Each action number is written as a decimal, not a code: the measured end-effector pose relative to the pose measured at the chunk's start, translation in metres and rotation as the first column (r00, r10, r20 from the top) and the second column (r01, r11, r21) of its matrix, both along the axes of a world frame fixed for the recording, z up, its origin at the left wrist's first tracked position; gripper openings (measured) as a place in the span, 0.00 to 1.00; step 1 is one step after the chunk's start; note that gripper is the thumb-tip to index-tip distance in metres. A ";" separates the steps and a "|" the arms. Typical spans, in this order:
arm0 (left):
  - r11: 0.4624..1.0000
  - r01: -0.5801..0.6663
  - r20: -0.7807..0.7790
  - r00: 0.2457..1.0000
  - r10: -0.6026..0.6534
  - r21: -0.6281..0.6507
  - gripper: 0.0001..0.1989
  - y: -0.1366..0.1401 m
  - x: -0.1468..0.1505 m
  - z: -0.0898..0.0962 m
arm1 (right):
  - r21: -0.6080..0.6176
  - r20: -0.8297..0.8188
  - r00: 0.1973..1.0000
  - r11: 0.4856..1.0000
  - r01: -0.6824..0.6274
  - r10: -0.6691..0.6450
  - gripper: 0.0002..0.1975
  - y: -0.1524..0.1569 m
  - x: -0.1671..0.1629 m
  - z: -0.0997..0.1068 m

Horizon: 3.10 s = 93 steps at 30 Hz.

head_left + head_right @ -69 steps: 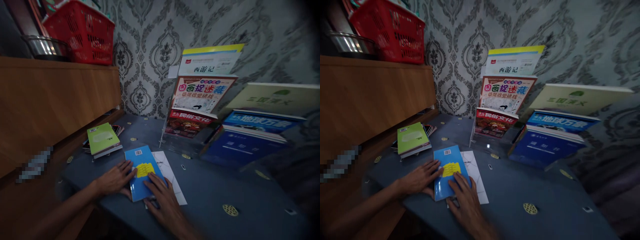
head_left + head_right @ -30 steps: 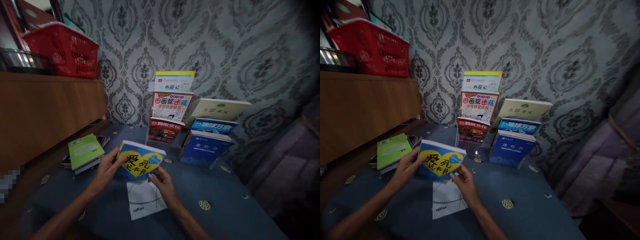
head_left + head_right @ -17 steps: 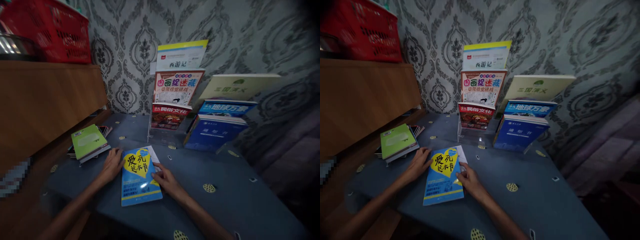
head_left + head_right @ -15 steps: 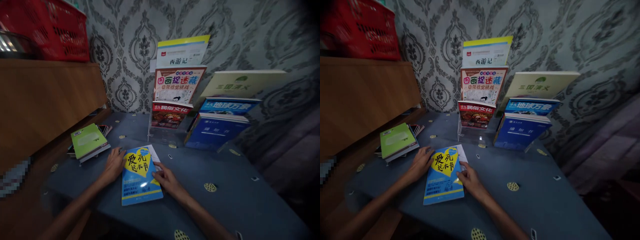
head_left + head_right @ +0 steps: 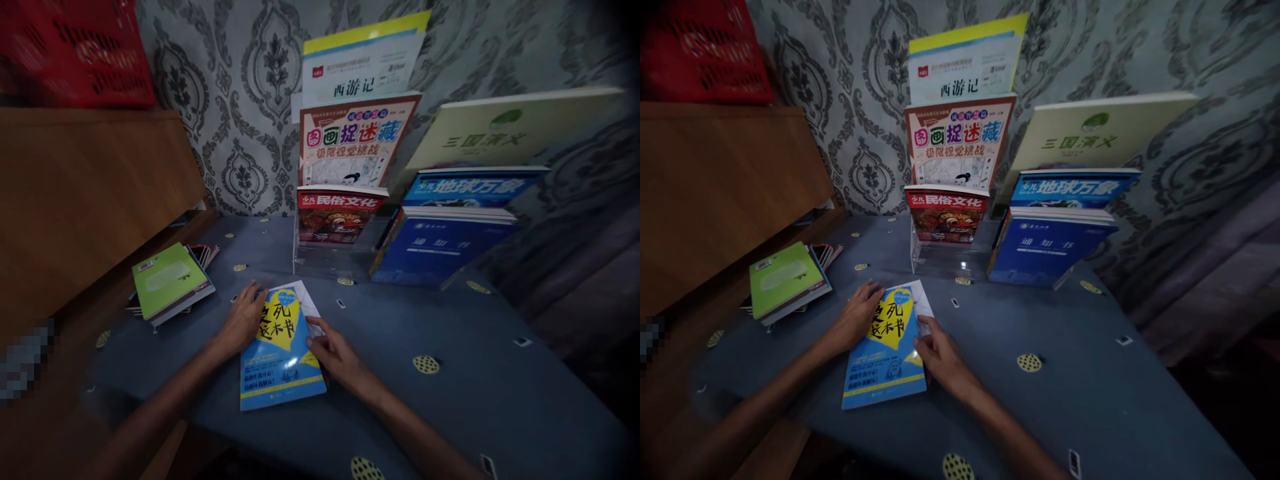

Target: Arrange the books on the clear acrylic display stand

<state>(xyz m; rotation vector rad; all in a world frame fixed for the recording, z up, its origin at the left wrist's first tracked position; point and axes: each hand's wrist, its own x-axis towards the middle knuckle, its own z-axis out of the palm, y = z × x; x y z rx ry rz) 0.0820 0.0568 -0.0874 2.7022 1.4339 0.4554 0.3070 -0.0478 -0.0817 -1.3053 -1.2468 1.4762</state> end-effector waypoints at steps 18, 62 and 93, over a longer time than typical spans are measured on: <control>0.959 0.271 0.073 0.961 -0.266 -0.081 0.22 0.005 0.031 0.005 | -0.011 -0.027 0.998 0.999 -0.053 0.052 0.27 0.005 0.001 -0.001; 0.962 0.262 0.066 0.964 -0.257 -0.079 0.20 -0.014 0.034 0.006 | 0.525 0.842 0.503 0.520 -0.674 -0.197 0.21 -0.079 -0.081 -0.014; 0.993 -0.083 0.267 0.958 0.102 -0.080 0.17 -0.010 0.011 -0.001 | 0.614 0.732 0.581 0.714 -0.336 -0.356 0.20 0.027 -0.025 -0.012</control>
